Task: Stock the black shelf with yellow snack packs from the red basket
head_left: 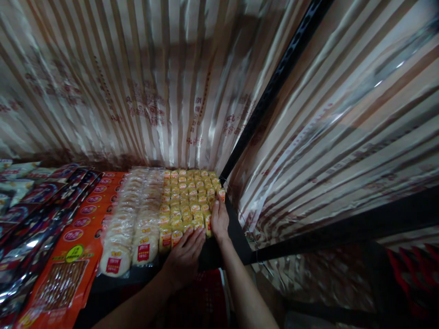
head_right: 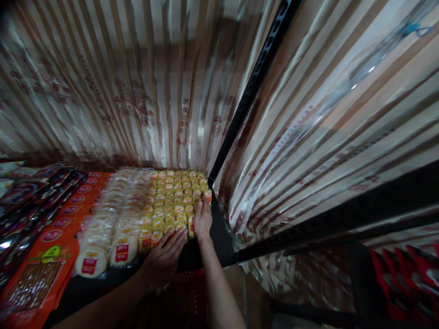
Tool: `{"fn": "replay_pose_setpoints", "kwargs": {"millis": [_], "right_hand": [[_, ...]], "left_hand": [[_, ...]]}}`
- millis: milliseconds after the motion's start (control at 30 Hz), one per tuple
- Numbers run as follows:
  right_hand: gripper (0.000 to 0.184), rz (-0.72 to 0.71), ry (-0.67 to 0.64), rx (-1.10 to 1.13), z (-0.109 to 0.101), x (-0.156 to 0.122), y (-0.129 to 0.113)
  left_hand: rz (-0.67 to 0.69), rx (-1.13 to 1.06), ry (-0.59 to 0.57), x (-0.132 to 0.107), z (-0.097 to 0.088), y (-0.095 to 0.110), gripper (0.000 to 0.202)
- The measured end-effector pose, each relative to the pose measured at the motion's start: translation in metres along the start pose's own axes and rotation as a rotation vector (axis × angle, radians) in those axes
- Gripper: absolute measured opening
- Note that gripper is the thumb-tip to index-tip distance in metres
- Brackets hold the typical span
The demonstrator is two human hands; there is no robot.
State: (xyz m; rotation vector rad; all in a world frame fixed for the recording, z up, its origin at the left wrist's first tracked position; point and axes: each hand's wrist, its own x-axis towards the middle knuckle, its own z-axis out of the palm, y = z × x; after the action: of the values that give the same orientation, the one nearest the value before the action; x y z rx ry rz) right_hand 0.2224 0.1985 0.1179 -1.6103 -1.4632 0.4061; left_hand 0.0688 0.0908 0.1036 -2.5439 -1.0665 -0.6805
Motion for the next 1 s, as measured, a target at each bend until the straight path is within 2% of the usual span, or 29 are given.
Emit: {"fn": "replay_pose_setpoints", "kwargs": {"millis": [200,367,567,733,867,1000], "right_hand": [[0.067,0.004,-0.053,-0.027,0.002,0.005,-0.007],[0.072,0.011,-0.025,-0.019,0.011,0.002,-0.008],[0.066,-0.042,-0.021,-0.027,0.012,0.0,-0.008],[0.06,-0.155,0.017,-0.084,0.007,0.002,-0.006],[0.056,-0.243,0.034,-0.145,0.004,0.014,-0.009],[0.055,-0.31,-0.049,-0.232,0.005,0.032,-0.019]], "left_hand": [[-0.012,-0.005,-0.032,0.0,0.004,0.001,0.053],[-0.016,0.004,-0.029,-0.002,0.008,0.001,0.051],[-0.029,0.026,0.002,-0.002,0.008,0.002,0.047],[-0.02,0.024,-0.001,-0.004,0.012,0.002,0.048],[-0.026,0.026,-0.052,-0.005,0.016,0.002,0.052],[-0.019,0.036,-0.097,-0.005,0.016,0.003,0.053]]}}
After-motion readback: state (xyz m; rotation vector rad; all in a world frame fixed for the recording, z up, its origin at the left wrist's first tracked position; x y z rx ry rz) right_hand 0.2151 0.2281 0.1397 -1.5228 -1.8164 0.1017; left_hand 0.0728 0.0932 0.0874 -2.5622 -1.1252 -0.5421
